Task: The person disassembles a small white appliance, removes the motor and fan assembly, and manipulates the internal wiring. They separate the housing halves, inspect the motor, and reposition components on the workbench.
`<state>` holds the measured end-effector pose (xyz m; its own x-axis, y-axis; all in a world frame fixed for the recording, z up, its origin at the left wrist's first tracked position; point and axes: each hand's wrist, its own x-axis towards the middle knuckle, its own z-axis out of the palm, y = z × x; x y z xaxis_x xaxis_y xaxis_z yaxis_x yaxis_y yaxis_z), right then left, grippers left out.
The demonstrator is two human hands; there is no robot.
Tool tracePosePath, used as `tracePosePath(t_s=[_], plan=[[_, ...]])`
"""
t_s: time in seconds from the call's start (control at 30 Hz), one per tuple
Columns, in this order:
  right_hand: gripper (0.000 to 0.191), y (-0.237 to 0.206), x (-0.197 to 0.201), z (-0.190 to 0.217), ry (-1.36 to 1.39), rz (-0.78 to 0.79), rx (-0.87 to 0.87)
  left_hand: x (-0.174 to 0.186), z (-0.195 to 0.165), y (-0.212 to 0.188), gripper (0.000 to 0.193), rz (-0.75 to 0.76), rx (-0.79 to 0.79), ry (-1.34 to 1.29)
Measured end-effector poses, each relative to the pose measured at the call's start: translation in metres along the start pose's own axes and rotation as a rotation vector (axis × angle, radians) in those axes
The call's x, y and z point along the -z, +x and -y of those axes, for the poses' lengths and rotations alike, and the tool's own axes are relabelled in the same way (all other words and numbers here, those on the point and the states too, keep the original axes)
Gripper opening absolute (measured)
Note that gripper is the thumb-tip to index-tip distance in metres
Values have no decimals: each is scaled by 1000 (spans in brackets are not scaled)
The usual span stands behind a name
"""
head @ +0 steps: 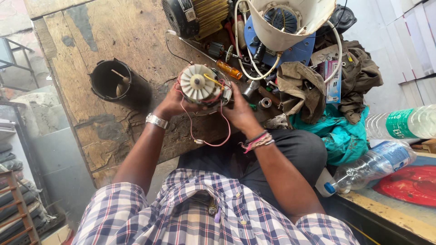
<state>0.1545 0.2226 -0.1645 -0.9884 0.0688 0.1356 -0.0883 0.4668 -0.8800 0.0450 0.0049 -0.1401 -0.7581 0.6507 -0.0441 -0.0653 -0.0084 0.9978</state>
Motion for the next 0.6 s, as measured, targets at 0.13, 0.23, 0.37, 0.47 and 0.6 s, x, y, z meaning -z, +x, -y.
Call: tracePosePath(t_s=[0.13,0.23,0.37,0.47,0.6], plan=[[96,1,6,0,160,83,-337,1,-10,4,121,-16,-267,720],[92,2,6,3,242,107,-359,1,-13,13,133,66,-53,719],[87,6,12,4,148,47,-123,-2,-12,17,139,9,-89,367],[84,8,19,4,134,70,-281,-5,-6,8,150,-15,19,92],[60,14,25,10,-59,-8,-26,0,-7,4,150,-25,-94,262]])
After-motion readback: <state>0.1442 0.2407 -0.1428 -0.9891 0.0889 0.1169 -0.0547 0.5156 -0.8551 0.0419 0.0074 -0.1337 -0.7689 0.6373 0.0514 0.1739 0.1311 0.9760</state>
